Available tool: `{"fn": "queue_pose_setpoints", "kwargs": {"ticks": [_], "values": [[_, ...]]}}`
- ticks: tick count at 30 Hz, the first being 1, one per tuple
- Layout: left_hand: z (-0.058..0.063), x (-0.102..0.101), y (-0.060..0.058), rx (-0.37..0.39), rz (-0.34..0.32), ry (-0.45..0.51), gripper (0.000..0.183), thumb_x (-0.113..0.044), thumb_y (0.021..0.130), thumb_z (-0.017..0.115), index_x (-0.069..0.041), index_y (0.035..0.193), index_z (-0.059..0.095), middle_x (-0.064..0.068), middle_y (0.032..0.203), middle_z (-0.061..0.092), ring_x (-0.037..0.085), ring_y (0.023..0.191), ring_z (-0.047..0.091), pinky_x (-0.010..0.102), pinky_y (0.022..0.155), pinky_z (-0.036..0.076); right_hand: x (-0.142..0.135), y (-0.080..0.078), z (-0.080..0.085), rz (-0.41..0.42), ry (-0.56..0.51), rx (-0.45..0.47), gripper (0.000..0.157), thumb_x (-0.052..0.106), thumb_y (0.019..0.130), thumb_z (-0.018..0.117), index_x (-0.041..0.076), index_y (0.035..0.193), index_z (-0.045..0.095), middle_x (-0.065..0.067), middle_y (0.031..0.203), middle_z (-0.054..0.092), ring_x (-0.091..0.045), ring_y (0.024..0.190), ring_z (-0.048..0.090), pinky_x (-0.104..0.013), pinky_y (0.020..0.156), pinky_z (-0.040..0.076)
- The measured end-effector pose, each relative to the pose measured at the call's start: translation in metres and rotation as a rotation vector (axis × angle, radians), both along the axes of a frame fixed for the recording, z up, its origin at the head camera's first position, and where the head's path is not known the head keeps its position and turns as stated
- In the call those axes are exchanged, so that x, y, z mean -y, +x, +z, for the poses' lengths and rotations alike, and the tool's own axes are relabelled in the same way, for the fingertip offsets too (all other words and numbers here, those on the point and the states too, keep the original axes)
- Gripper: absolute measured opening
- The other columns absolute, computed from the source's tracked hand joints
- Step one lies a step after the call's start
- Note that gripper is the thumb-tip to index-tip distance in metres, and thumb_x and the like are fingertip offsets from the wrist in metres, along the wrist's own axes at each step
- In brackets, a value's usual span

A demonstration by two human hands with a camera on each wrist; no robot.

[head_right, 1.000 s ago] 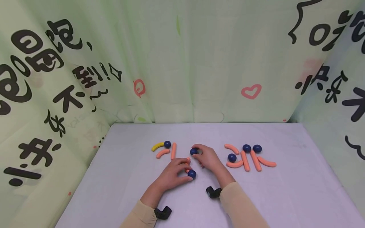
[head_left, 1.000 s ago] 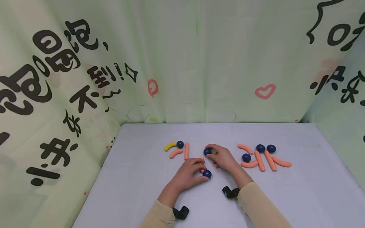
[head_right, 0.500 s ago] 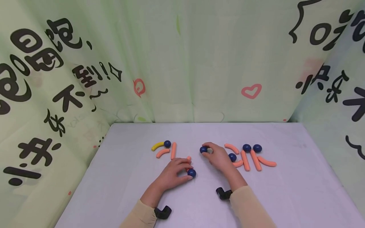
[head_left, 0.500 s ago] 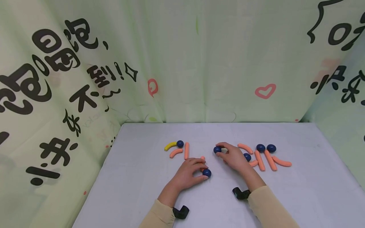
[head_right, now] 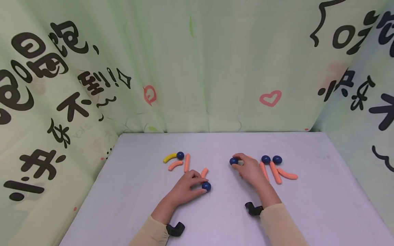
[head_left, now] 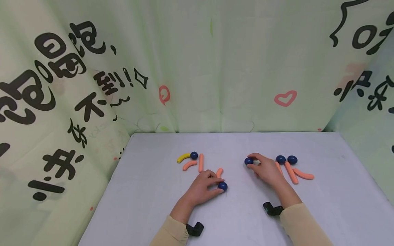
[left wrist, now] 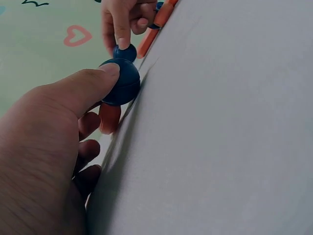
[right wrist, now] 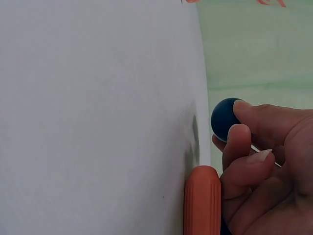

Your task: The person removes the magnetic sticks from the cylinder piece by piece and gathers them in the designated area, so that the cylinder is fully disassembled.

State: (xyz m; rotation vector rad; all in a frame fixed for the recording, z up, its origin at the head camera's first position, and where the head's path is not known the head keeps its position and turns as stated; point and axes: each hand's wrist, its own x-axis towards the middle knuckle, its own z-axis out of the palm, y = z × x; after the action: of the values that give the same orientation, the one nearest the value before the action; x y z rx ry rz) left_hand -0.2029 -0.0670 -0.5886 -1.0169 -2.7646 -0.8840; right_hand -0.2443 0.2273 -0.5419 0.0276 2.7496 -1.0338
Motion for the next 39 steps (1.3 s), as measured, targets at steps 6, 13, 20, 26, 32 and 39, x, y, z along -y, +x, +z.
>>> {"fn": "queue_pose_setpoints", "kwargs": {"ticks": [6,13,20,26,32,39], "values": [[0.002,0.0,0.0,0.02,0.0,-0.023,0.038,-0.049,0.093,0.065,-0.03,0.126,0.067,-0.012,0.101,0.059,0.003,0.09,0.049,0.018,0.082,0.042,-0.01,-0.002,0.001,-0.016,0.005,0.057,0.048,0.034,0.097,0.063,0.021,0.14,0.048,-0.005,0.071,0.06,-0.018,0.054,0.055,-0.029,0.051,0.047],[0.001,-0.001,0.0,0.049,0.025,-0.039,0.04,-0.054,0.09,0.066,-0.031,0.122,0.066,-0.013,0.101,0.059,0.003,0.092,0.05,0.02,0.085,0.043,-0.014,-0.003,0.0,-0.033,-0.018,0.078,0.048,0.031,0.097,0.062,0.021,0.142,0.046,-0.006,0.074,0.06,-0.018,0.055,0.055,-0.029,0.049,0.048],[-0.001,-0.001,-0.001,0.027,0.033,-0.024,0.04,-0.053,0.091,0.064,-0.031,0.124,0.066,-0.013,0.102,0.059,0.003,0.093,0.051,0.02,0.084,0.045,-0.015,-0.004,-0.001,-0.036,-0.008,0.082,0.048,0.029,0.097,0.063,0.019,0.142,0.047,-0.006,0.075,0.059,-0.018,0.055,0.055,-0.029,0.049,0.047],[-0.001,-0.001,0.0,0.035,0.048,-0.013,0.039,-0.049,0.093,0.064,-0.031,0.128,0.064,-0.013,0.103,0.06,0.004,0.095,0.053,0.021,0.085,0.046,-0.015,-0.005,-0.003,-0.035,0.005,0.086,0.048,0.026,0.097,0.063,0.018,0.142,0.048,-0.008,0.078,0.059,-0.018,0.055,0.055,-0.029,0.05,0.048],[0.0,-0.002,0.0,0.053,0.051,0.01,0.037,-0.048,0.094,0.064,-0.031,0.127,0.062,-0.014,0.101,0.06,0.003,0.093,0.052,0.022,0.086,0.046,-0.015,-0.004,0.0,-0.029,-0.005,0.092,0.048,0.025,0.097,0.063,0.018,0.142,0.047,-0.007,0.076,0.06,-0.018,0.056,0.055,-0.029,0.051,0.048],[-0.001,-0.001,0.0,0.051,0.053,0.017,0.035,-0.047,0.094,0.064,-0.03,0.124,0.063,-0.014,0.101,0.061,0.003,0.094,0.053,0.022,0.087,0.046,-0.012,0.002,0.004,-0.047,-0.058,0.032,0.044,0.029,0.098,0.061,0.021,0.14,0.049,-0.006,0.071,0.059,-0.019,0.051,0.053,-0.03,0.047,0.047]]}}
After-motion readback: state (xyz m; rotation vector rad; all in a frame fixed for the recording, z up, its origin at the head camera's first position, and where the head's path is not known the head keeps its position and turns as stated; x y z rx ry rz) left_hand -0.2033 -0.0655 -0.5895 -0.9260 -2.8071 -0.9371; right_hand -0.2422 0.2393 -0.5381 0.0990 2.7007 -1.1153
